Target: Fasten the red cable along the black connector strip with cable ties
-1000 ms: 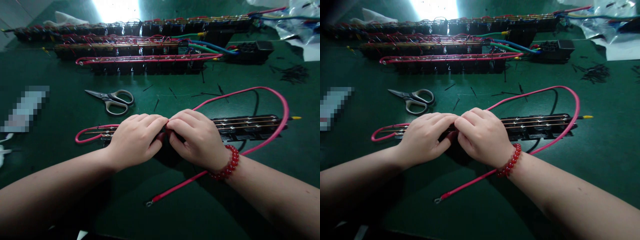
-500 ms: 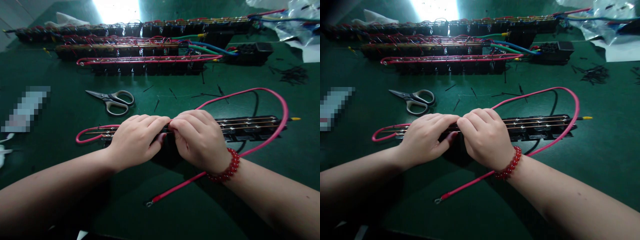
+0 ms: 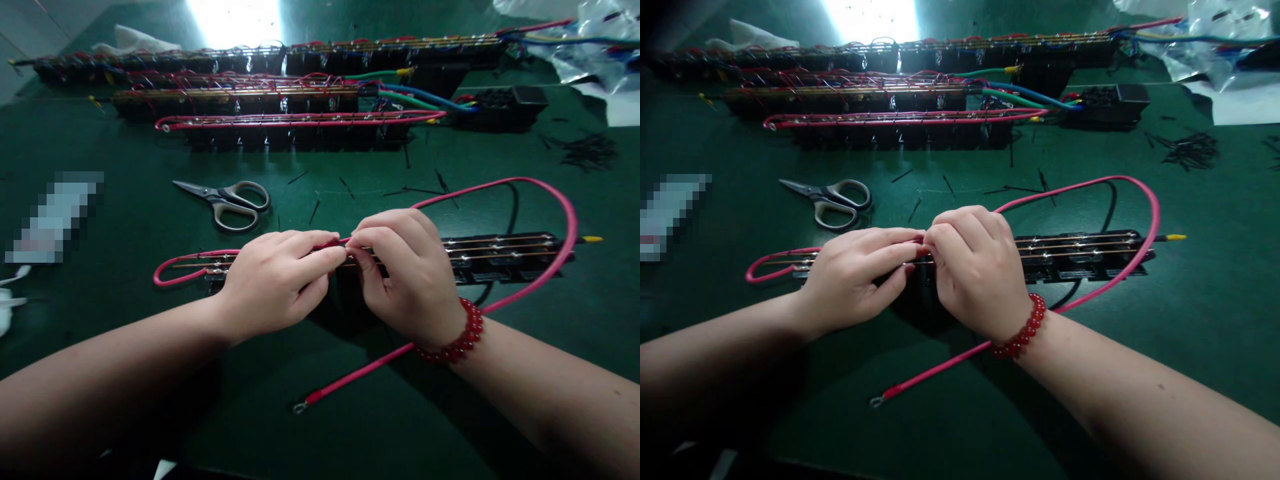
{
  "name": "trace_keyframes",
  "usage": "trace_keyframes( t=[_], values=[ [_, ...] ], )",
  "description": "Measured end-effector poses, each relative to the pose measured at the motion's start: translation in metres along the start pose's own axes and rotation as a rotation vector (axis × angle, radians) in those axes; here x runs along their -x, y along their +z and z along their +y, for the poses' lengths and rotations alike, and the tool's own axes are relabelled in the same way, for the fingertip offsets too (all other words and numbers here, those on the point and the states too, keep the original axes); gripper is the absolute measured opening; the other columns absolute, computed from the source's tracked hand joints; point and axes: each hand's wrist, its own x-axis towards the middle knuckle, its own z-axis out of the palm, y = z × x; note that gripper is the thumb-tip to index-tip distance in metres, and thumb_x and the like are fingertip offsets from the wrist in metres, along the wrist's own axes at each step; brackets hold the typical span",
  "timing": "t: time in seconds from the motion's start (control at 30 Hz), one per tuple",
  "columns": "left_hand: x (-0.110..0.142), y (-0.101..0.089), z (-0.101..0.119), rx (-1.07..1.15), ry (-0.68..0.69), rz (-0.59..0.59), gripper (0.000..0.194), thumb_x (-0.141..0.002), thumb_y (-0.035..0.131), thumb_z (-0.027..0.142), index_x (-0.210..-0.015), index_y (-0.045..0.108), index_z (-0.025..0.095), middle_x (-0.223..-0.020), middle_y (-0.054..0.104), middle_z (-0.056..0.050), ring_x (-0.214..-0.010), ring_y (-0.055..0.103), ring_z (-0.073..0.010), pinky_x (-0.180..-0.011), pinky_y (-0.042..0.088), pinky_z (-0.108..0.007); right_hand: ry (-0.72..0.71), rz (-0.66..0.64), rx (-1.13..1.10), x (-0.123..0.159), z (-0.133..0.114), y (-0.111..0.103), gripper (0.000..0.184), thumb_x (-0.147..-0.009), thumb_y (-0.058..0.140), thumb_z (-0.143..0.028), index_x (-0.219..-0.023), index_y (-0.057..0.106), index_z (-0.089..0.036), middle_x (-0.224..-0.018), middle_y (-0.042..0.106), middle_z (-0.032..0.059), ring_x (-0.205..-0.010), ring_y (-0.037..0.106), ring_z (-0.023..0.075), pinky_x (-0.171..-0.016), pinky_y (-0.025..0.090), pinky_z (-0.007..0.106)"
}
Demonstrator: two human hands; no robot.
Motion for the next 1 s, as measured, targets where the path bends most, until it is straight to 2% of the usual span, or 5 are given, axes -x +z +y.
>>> trace_keyframes(
  t=[0.57,0.8,1.0],
  values=[
    [-0.0024,-0.0033,0.0029,0.101,-0.042,-0.016,0.028,-0.094,0.047,0.017,-0.111,0.069,0.019,-0.124,0.070,-0.005,-0.108,0.068,-0.0197,-0.092,0.054,-0.035,-0.015,0.008,0.017,-0.0005,-0.0011,0.0008,0.013,-0.087,0.051,-0.009,-0.085,0.052,-0.022,-0.090,0.066,0.0072,-0.085,0.057,0.0235,-0.077,0.045,0.039],
    [0.0024,0.0010,0.0002,-0.044,0.068,0.058,0.029,-0.092,0.052,0.017,-0.117,0.066,0.016,-0.123,0.069,-0.011,-0.103,0.070,-0.0252,-0.083,0.057,-0.038,0.023,0.006,0.026,-0.0003,0.0003,0.0013,0.010,-0.090,0.053,-0.013,-0.085,0.054,-0.021,-0.089,0.067,0.0070,-0.087,0.059,0.0230,-0.080,0.044,0.038],
    [0.0033,0.0014,-0.0008,-0.147,0.141,0.061,0.028,-0.092,0.053,0.016,-0.118,0.064,0.015,-0.121,0.069,-0.014,-0.098,0.071,-0.0267,-0.076,0.058,-0.038,0.011,0.004,0.027,-0.0008,0.0001,0.0008,0.010,-0.091,0.053,-0.012,-0.084,0.055,-0.020,-0.088,0.067,0.0080,-0.087,0.060,0.0229,-0.079,0.045,0.038]
  ],
)
